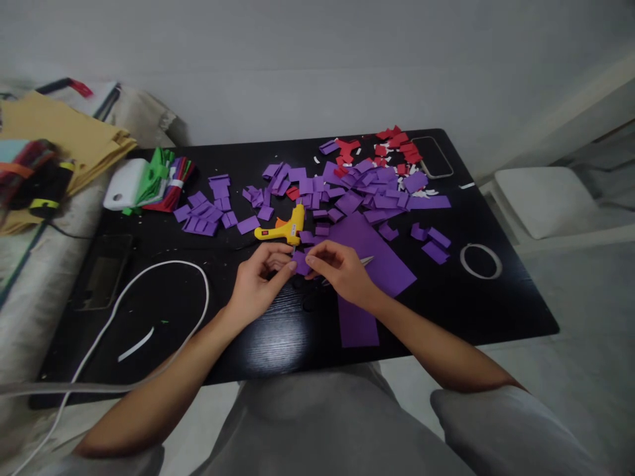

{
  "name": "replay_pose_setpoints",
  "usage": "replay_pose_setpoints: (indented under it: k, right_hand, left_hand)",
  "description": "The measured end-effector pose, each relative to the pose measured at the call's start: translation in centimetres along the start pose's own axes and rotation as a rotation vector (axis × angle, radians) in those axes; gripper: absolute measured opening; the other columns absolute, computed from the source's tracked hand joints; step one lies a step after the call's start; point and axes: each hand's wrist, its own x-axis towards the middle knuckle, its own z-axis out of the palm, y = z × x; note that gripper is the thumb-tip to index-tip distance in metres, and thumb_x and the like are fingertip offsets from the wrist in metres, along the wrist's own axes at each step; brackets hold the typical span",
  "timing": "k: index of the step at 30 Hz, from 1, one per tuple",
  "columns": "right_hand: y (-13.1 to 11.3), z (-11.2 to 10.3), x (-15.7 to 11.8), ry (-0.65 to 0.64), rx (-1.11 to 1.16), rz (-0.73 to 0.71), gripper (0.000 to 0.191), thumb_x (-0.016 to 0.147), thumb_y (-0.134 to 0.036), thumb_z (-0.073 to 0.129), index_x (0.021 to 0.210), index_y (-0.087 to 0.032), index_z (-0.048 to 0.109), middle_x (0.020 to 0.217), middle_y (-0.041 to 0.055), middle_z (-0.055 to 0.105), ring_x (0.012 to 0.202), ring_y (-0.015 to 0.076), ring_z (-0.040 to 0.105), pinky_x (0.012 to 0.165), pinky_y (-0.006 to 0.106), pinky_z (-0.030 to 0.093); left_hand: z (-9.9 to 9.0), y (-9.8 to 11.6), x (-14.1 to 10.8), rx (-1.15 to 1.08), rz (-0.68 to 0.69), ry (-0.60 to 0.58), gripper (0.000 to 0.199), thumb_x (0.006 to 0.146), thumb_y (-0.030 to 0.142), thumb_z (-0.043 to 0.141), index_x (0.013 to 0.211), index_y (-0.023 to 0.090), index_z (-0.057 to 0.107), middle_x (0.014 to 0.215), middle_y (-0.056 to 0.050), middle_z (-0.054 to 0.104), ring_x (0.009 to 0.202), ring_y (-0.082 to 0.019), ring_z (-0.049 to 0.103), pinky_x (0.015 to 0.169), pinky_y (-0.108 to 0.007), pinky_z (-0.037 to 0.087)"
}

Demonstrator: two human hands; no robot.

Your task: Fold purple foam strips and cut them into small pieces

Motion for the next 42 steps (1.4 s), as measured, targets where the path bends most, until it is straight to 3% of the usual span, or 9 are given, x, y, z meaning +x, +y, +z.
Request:
replay_pose_setpoints:
  k: [6, 10, 13, 18, 26, 29, 33, 38, 42]
  right_hand:
    - [0.4, -0.1, 0.0, -0.056, 0.062, 0.068, 0.035, 0.072, -0.04, 0.091, 0.091, -0.02, 0.069, 0.081, -0.0014, 0.074, 0.076, 0.0163, 0.076, 0.072, 0.032, 0.069]
    - [-0.3, -0.6, 0.2, 0.023, 0.05, -0.019, 0.037, 0.074, -0.041, 0.09, 0.095, -0.021, 0.068, 0.084, -0.0001, 0.076, 0.08, 0.0202, 0.08, 0.074, 0.035, 0.069]
    - [-1.4, -1.1, 0.4, 0.115, 0.08, -0.086, 0.036, 0.075, -0.039, 0.09, 0.096, -0.022, 0.065, 0.084, -0.0009, 0.076, 0.081, 0.022, 0.081, 0.074, 0.036, 0.069]
    - [-2.4, -1.9, 0.9, 0.138, 0.202, -0.052, 0.038, 0.075, -0.034, 0.087, 0.103, -0.024, 0.064, 0.082, -0.0036, 0.075, 0.076, 0.0203, 0.08, 0.068, 0.031, 0.067]
    - [-2.7, -2.8, 1.3, 0.155, 0.266, -0.057, 0.034, 0.075, -0.026, 0.084, 0.098, -0.026, 0.059, 0.074, -0.0081, 0.067, 0.069, 0.0128, 0.074, 0.065, 0.023, 0.061]
    - [-3.0, -3.1, 1.5, 0.146, 0.32, -0.064, 0.025, 0.075, -0.03, 0.082, 0.091, -0.023, 0.064, 0.077, -0.0054, 0.069, 0.069, 0.0129, 0.074, 0.068, 0.025, 0.062]
    - [-3.7, -3.1, 1.4, 0.223, 0.296, -0.162, 0.03, 0.076, -0.041, 0.085, 0.09, -0.023, 0.065, 0.081, -0.0031, 0.071, 0.07, 0.0146, 0.074, 0.067, 0.028, 0.063]
    - [-3.9, -2.9, 0.9, 0.27, 0.219, -0.225, 0.046, 0.071, -0.041, 0.093, 0.093, -0.027, 0.055, 0.077, -0.0065, 0.071, 0.072, 0.0168, 0.076, 0.066, 0.029, 0.064]
    - [-3.3, -2.7, 0.9, 0.216, 0.193, -0.201, 0.049, 0.072, -0.04, 0.093, 0.105, -0.028, 0.059, 0.084, -0.0051, 0.076, 0.075, 0.018, 0.079, 0.066, 0.03, 0.066]
  left_hand:
    - [-0.2, -0.4, 0.0, 0.015, 0.034, 0.035, 0.031, 0.09, 0.029, 0.078, 0.115, 0.019, 0.062, 0.088, -0.001, 0.076, 0.078, -0.014, 0.075, 0.078, -0.027, 0.061]
    - [-0.4, 0.0, -0.1, 0.178, 0.085, 0.016, 0.014, 0.099, 0.029, 0.064, 0.109, 0.02, 0.06, 0.092, -0.002, 0.074, 0.08, -0.015, 0.073, 0.077, -0.028, 0.059]
    - [0.2, 0.9, -0.4, 0.47, 0.158, -0.162, 0.004, 0.098, 0.023, 0.059, 0.099, 0.02, 0.062, 0.091, -0.003, 0.069, 0.083, -0.017, 0.069, 0.079, -0.031, 0.058]
    - [2.3, 2.5, -1.4, 0.918, 0.199, -0.506, 0.017, 0.098, 0.025, 0.061, 0.111, 0.015, 0.064, 0.112, -0.015, 0.067, 0.104, -0.03, 0.067, 0.093, -0.047, 0.058]
    - [4.3, 4.0, -0.2, 1.23, 0.115, -0.697, 0.012, 0.097, 0.019, 0.06, 0.104, 0.01, 0.064, 0.102, -0.016, 0.068, 0.096, -0.032, 0.07, 0.083, -0.043, 0.058]
    - [3.1, 5.0, -0.1, 1.18, 0.022, -0.749, 0.015, 0.098, 0.021, 0.058, 0.106, 0.01, 0.063, 0.102, -0.016, 0.07, 0.09, -0.032, 0.073, 0.075, -0.041, 0.057]
    - [-1.5, 6.0, -1.0, 0.968, -0.083, -0.764, 0.011, 0.102, 0.026, 0.055, 0.105, 0.018, 0.06, 0.096, -0.009, 0.072, 0.082, -0.027, 0.074, 0.072, -0.036, 0.054]
    - [-6.8, 5.6, -2.7, 0.679, -0.126, -0.57, 0.017, 0.1, 0.039, 0.058, 0.107, 0.023, 0.06, 0.096, -0.001, 0.07, 0.082, -0.017, 0.069, 0.072, -0.026, 0.053]
    - [-7.8, 4.0, -3.6, 0.627, -0.085, -0.312, 0.022, 0.094, 0.041, 0.069, 0.104, 0.022, 0.06, 0.086, 0.002, 0.062, 0.077, -0.014, 0.06, 0.069, -0.023, 0.048]
